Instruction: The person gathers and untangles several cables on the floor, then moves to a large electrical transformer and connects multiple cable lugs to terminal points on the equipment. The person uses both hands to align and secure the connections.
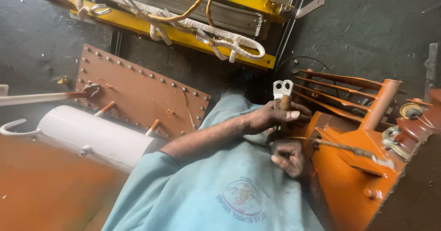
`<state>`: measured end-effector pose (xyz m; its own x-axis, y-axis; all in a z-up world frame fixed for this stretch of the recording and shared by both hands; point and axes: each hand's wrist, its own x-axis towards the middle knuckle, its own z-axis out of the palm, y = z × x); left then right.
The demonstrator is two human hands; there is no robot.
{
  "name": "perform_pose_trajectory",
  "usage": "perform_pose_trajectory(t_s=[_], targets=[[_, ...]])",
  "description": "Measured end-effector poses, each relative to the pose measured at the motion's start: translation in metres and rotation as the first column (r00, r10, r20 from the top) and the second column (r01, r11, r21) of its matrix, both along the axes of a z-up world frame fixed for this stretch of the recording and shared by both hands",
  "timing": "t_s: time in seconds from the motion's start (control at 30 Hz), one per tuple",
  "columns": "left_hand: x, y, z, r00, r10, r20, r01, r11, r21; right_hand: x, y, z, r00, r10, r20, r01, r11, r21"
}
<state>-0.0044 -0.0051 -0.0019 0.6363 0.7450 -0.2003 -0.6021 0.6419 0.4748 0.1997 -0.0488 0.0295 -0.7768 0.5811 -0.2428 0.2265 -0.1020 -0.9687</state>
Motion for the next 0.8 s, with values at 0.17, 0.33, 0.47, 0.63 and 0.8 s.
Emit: perform_pose_trajectory(t_s=[0.17,0.33,0.47,0.63,0.8], targets=[[-0.007,-0.030,-0.005,0.977,0.035,-0.212,0.047,0.929,0.367,-0.010,-0.003,-0.026,0.967,0.044,-0.251,-0.079,0.988,-0.132],[-0.004,-0.052,-0.012,0.859,0.360,-0.365,-0.320,0.932,0.167,-0.036,0.002,-0.043,0.984,0.032,-0.178,-0.064,0.982,-0.178],[-0.045,-0.061,-0.028,0.781,0.566,-0.266,-0.584,0.812,0.014,-0.062,0.007,-0.044,0.919,-0.349,-0.183,0.258,0.883,-0.392],[-0.073,-0.065,-0.036,0.852,0.423,-0.308,-0.452,0.892,-0.026,-0.094,0.021,-0.028,0.858,-0.474,-0.197,0.440,0.877,-0.193],[-0.094,-0.027,-0.049,0.958,0.199,-0.208,-0.185,0.979,0.083,-0.153,0.042,-0.033,0.624,-0.716,-0.312,0.637,0.698,-0.327]])
